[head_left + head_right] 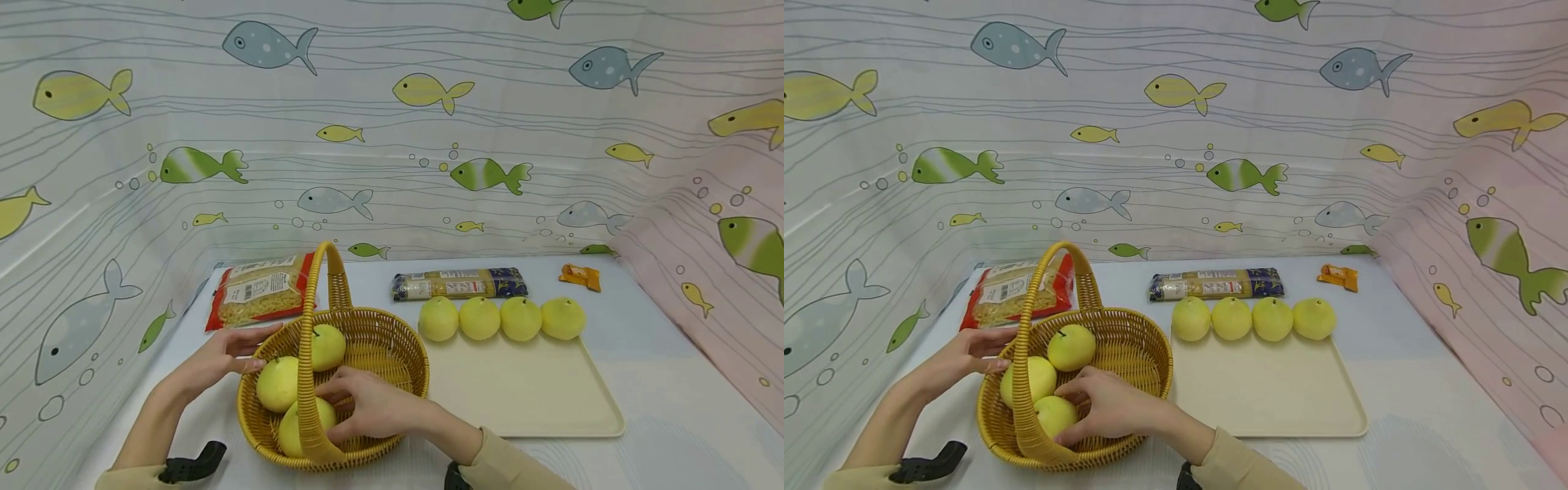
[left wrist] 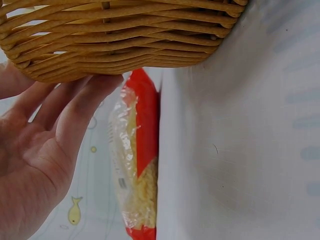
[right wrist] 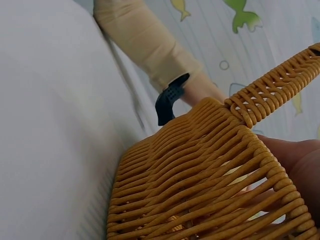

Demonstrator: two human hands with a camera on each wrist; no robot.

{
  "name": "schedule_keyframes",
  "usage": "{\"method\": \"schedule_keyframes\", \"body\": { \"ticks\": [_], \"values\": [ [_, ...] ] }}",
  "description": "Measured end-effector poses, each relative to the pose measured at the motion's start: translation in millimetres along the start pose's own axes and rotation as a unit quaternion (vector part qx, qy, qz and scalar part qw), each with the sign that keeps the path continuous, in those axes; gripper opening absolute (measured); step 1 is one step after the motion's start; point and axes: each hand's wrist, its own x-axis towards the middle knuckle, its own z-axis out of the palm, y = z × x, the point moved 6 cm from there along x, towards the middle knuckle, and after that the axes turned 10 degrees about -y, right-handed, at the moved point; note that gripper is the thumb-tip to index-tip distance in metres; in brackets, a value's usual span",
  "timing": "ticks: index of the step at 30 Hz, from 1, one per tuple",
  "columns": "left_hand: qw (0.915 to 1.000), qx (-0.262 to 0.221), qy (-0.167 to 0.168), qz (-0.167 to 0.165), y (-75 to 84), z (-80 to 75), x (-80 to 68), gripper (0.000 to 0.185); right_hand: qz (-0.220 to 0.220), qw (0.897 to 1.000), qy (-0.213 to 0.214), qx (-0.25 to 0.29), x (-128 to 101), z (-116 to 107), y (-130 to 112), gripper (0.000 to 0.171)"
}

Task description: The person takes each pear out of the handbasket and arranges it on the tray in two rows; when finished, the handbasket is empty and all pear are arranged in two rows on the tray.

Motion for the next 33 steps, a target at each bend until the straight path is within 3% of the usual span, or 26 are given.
{"method": "schedule_keyframes", "body": {
  "ticks": [7, 15, 22, 25, 29, 33],
  "values": [
    [0.9999, 0.008, 0.008, 0.003, 0.5, -0.7, 0.0, 0.067, 0.0, 0.999, -0.014, 0.042, 2.0, 1.8, 1.9, 0.053],
    [0.9999, 0.012, 0.009, 0.001, 1.5, -0.7, -0.1, 0.066, 0.01, 0.999, -0.005, -0.041, 1.8, -0.5, 1.3, 0.055],
    [0.9999, 0.011, 0.005, -0.001, 2.0, -0.9, 0.1, 0.067, 0.007, 1.0, -0.014, 0.021, 3.0, 1.4, 2.1, 0.05],
    [0.9999, 0.011, 0.008, -0.008, 1.2, -1.6, 0.2, 0.068, 0.003, 0.999, -0.017, -0.048, 4.1, 1.1, 0.0, 0.054],
    [0.9999, 0.009, 0.008, -0.008, 0.7, -1.9, 0.3, 0.068, 0.003, 0.99, -0.02, -0.143, 4.8, 0.8, -1.8, 0.059],
    [0.9999, 0.008, 0.005, -0.006, 0.9, -1.2, 0.7, 0.068, -0.006, 0.991, -0.025, -0.134, 4.7, 1.5, -2.7, 0.057]
  ]
}}
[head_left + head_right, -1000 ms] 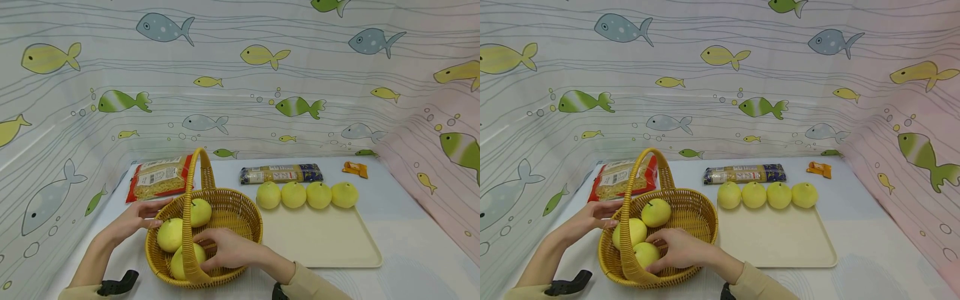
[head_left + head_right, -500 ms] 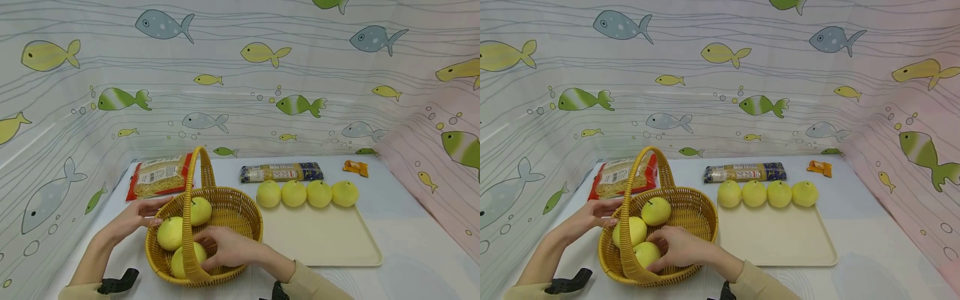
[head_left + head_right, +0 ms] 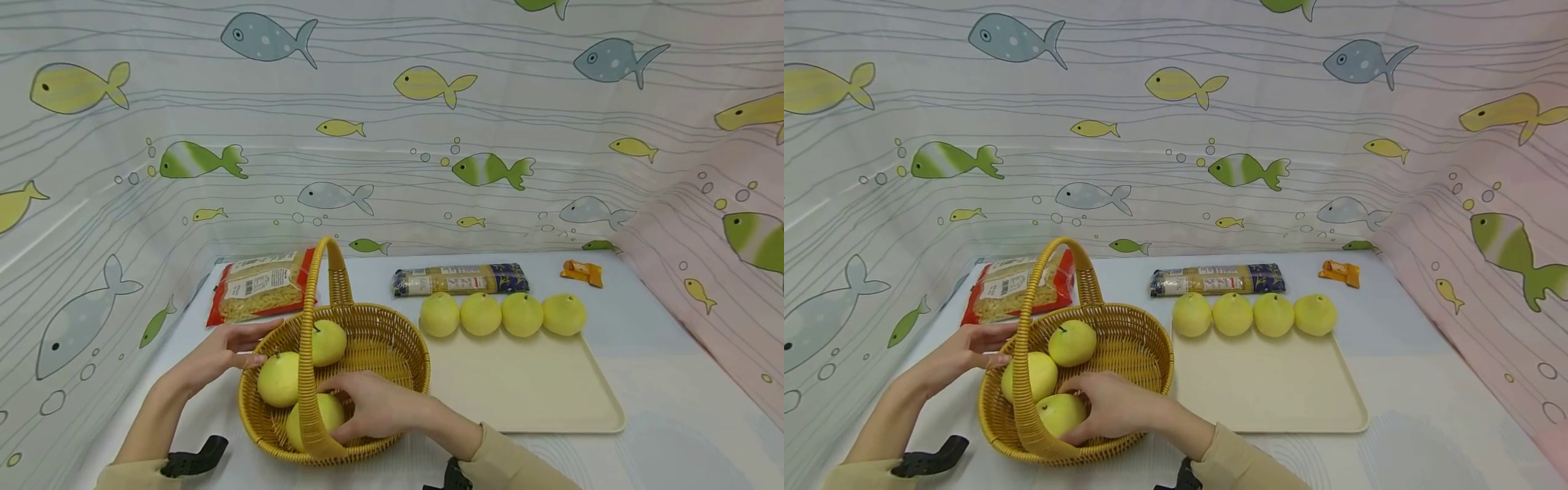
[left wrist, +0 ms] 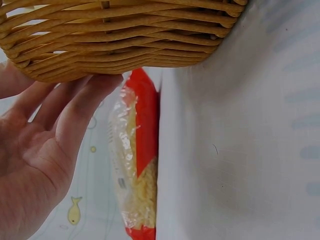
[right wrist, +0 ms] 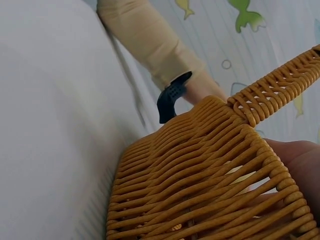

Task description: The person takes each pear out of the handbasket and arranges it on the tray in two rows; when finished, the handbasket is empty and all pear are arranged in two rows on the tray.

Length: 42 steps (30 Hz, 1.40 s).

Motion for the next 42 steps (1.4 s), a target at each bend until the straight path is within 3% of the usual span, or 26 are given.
{"method": "schedule_keyframes", "body": {
  "ticks": [3, 12, 20, 29, 42],
  "values": [
    [1.0, -0.001, -0.001, -0.002, 0.3, -0.1, 0.1, 0.068, -0.009, 1.0, 0.001, 0.017, -1, 0, -1, 0.056],
    [1.0, 0.004, 0.001, -0.003, 1.2, 0.0, -0.4, 0.067, -0.027, 0.999, 0.033, -0.001, -4, -3, -4, 0.055],
    [1.0, 0.002, 0.005, -0.006, 0.2, 0.7, -0.6, 0.068, -0.001, 0.992, 0.083, 0.093, -9, -9, 3, 0.054],
    [0.9999, 0.007, 0.008, -0.007, 1.6, -0.2, -0.5, 0.068, -0.008, 0.991, 0.095, 0.097, -17, -23, 5, 0.057],
    [0.9999, 0.002, 0.006, -0.008, -0.1, 0.5, -0.3, 0.067, -0.018, 0.98, 0.11, 0.162, -28, -37, 5, 0.057]
  ]
}}
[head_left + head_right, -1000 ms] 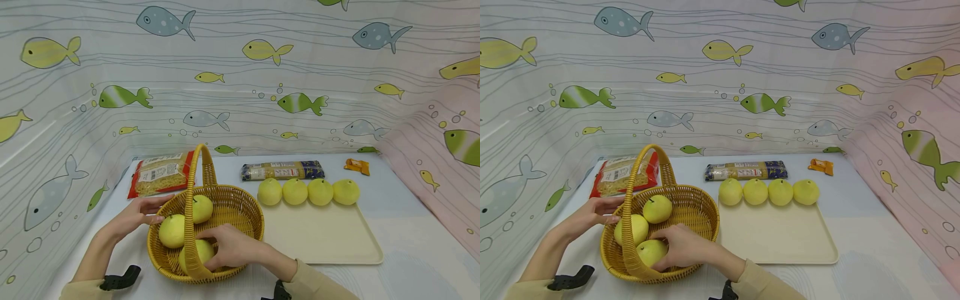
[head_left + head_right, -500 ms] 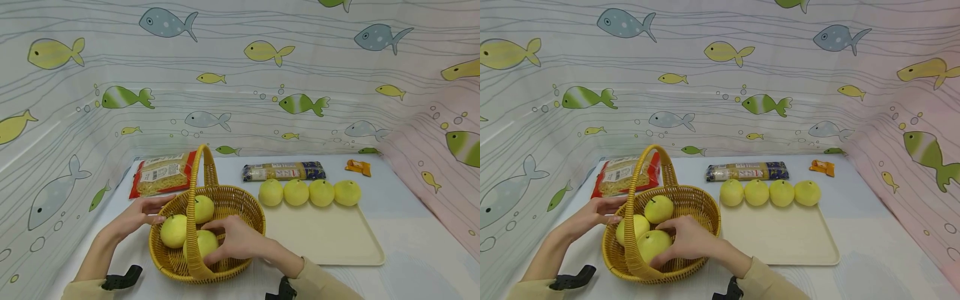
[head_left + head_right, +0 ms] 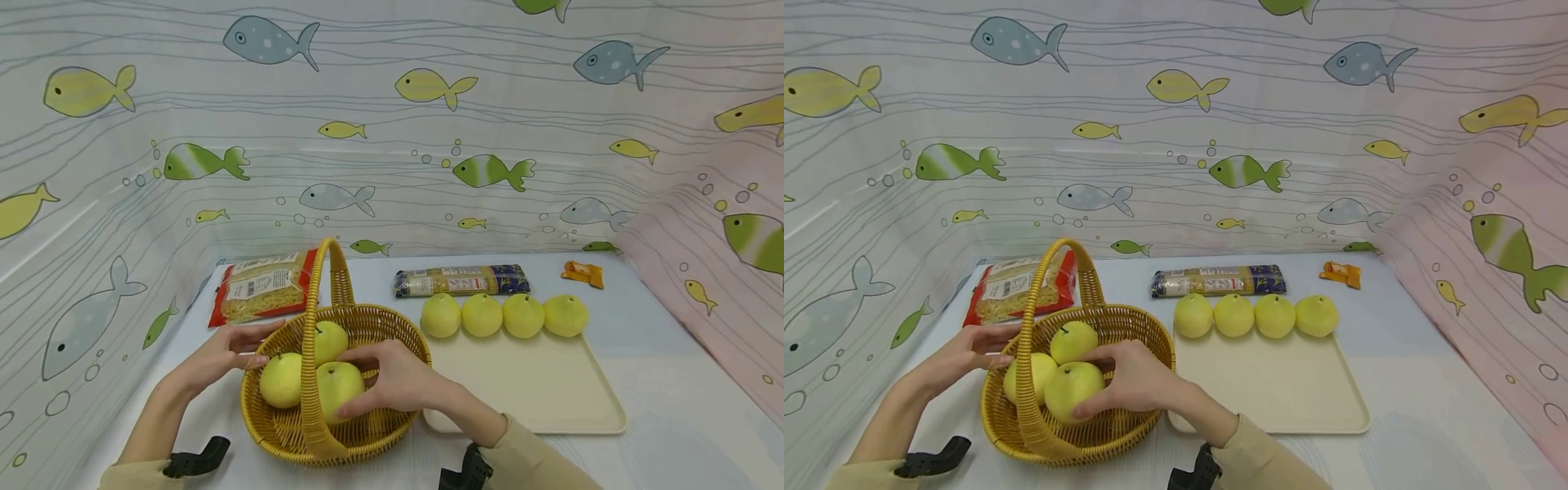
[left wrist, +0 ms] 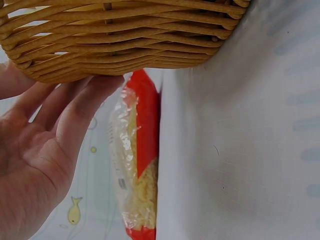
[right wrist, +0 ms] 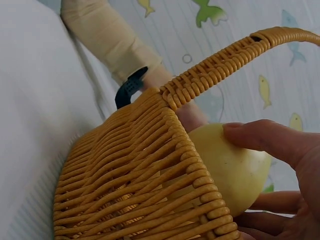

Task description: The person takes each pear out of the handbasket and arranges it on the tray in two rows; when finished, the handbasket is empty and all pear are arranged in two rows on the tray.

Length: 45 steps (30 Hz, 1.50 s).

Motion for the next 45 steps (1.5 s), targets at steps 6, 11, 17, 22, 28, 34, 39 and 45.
{"method": "schedule_keyframes", "body": {
  "ticks": [6, 11, 17, 22, 28, 34, 39, 45],
  "values": [
    [1.0, -0.005, -0.001, -0.002, -0.8, 0.6, -0.6, 0.068, -0.006, 1.0, 0.0, -0.019, 0, 0, -1, 0.058],
    [1.0, -0.006, -0.002, -0.001, -0.8, 0.5, -1.0, 0.068, -0.009, 1.0, 0.006, -0.029, -2, -4, -3, 0.058],
    [1.0, -0.002, -0.003, 0.005, -0.4, 0.6, -1.2, 0.068, -0.006, 0.999, 0.004, -0.043, -5, -8, -5, 0.057],
    [1.0, -0.001, -0.003, 0.0, -0.9, 0.4, -1.0, 0.068, -0.011, 1.0, 0.004, -0.027, -7, -14, -6, 0.057],
    [1.0, 0.0, -0.003, 0.003, -0.9, 0.2, -1.0, 0.068, -0.016, 1.0, 0.024, -0.01, -14, -26, -13, 0.055],
    [0.9999, 0.008, -0.003, 0.007, -1.1, -0.5, -1.2, 0.067, -0.024, 0.999, 0.043, 0.002, -21, -41, -17, 0.055],
    [0.9999, 0.012, -0.003, 0.01, -1.1, -0.5, -0.9, 0.067, -0.023, 0.998, 0.058, 0.003, -26, -50, -19, 0.06],
    [0.9999, 0.012, -0.002, 0.009, -0.8, -0.1, -1.2, 0.067, -0.027, 0.997, 0.07, -0.001, -30, -56, -21, 0.061]
  ]
}}
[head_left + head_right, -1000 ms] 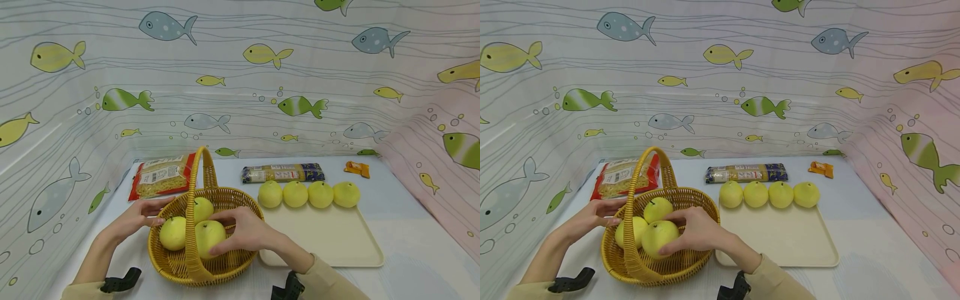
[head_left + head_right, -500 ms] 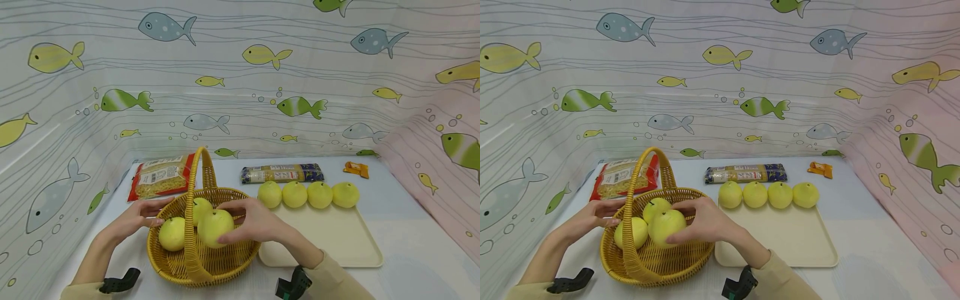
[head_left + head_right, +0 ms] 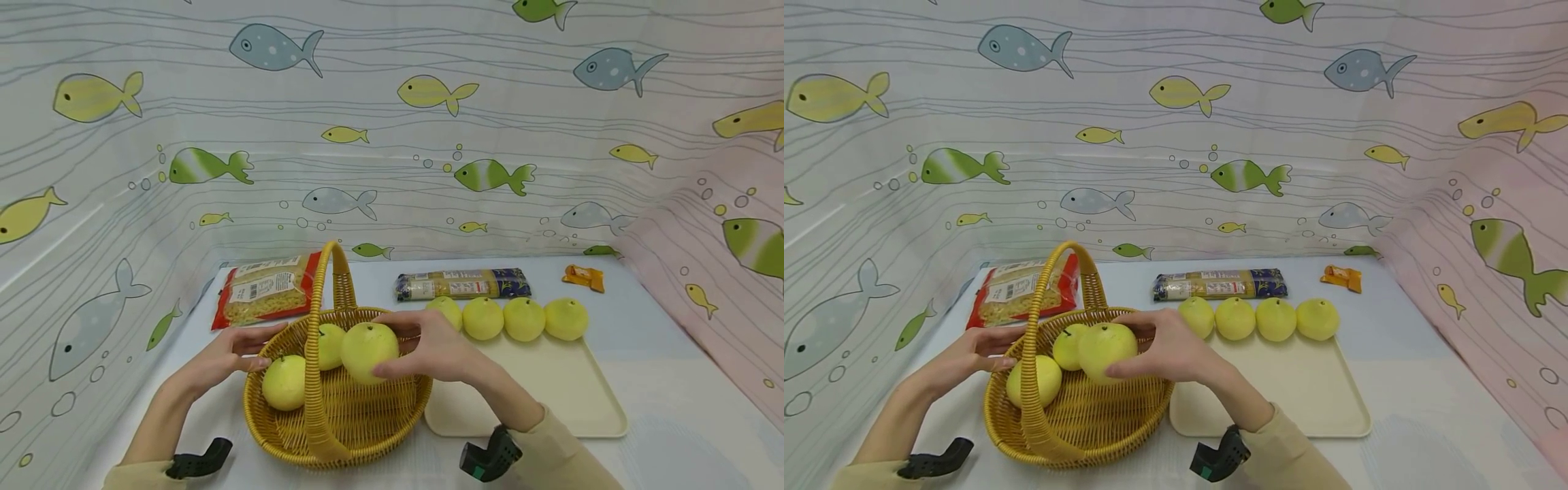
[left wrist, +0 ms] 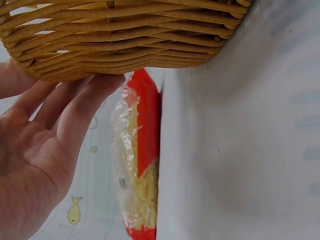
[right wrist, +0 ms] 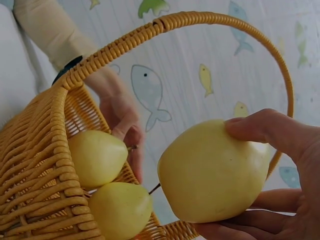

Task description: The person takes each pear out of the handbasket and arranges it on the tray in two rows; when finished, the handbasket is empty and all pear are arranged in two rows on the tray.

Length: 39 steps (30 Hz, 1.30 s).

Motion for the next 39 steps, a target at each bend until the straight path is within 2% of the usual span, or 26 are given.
{"method": "schedule_keyframes", "body": {
  "ticks": [4, 16, 31, 39],
  "values": [
    [1.0, -0.001, -0.001, -0.001, -0.1, 0.5, 0.0, 0.067, -0.004, 1.0, 0.007, -0.013, -3, -7, -1, 0.062],
    [1.0, -0.005, -0.002, -0.002, -0.3, 0.2, -0.2, 0.068, -0.002, 1.0, 0.018, 0.009, -10, -24, 0, 0.065],
    [1.0, -0.005, -0.002, 0.0, 1.1, 0.1, -0.3, 0.068, 0.004, 0.999, 0.042, -0.022, -19, -44, -1, 0.067],
    [0.9999, -0.012, -0.005, 0.002, 0.6, 1.3, 0.0, 0.069, -0.024, 0.998, 0.056, -0.032, -24, -56, -5, 0.064]
  ]
}}
